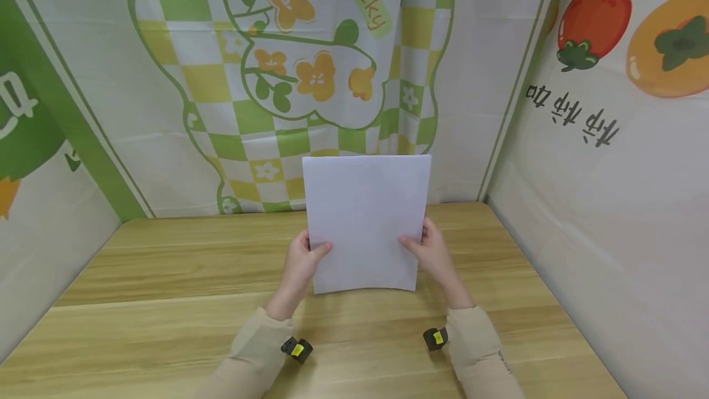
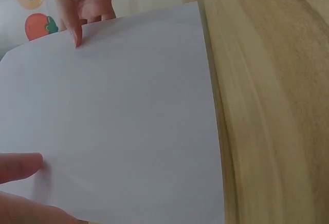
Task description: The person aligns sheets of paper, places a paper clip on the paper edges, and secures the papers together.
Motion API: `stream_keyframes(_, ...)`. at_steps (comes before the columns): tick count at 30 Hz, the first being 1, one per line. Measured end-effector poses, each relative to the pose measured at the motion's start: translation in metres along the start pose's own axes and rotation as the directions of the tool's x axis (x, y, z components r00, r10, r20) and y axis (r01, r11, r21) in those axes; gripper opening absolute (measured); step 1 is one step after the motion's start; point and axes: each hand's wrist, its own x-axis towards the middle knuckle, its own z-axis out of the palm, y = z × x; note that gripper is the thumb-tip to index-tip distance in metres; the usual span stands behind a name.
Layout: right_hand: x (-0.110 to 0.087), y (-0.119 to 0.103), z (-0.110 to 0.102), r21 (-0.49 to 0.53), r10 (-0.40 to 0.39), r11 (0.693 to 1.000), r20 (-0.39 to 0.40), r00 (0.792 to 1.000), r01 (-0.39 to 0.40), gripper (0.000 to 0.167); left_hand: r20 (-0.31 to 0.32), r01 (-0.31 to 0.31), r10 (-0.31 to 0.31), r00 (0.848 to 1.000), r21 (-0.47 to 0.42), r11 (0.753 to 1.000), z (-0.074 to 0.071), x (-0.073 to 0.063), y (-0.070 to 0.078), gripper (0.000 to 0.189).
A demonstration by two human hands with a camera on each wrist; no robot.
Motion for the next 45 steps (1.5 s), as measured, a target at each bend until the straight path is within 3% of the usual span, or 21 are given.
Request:
stream_keyframes(10, -0.001, -0.001, -0.001, -0.003, 0.014, 1.000, 0.005, 1.000, -0.014, 0.061, 0.014, -0.020, 0.020, 1.000, -0.020, 1.000, 0.000, -0.001, 0.007, 0.035)
stream_keyframes(18, 0.000, -0.004, -0.003, 0.014, -0.012, 1.000, -0.014, 1.000, 0.013, 0.056, 0.044, 0.001, 0.001, 0.999, -0.035, 0.999, -0.002, 0.002, 0.009, 0.037)
stream_keyframes(26, 0.001, -0.008, -0.002, 0.030, -0.038, 0.999, -0.027, 0.999, 0.039, 0.050, 0.036, -0.007, 0.008, 0.999, -0.026, 1.000, 0.000, 0.004, 0.015, 0.036)
stream_keyframes(35, 0.002, -0.011, -0.001, 0.050, -0.063, 0.997, -0.026, 0.998, 0.064, 0.053, 0.028, -0.028, 0.029, 0.999, -0.025, 0.999, 0.001, 0.006, 0.016, 0.033)
stream_keyframes(45, 0.004, -0.014, -0.001, 0.061, -0.042, 0.997, -0.048, 0.998, 0.045, 0.052, 0.043, -0.016, 0.017, 0.999, -0.042, 0.999, 0.000, 0.006, 0.021, 0.034)
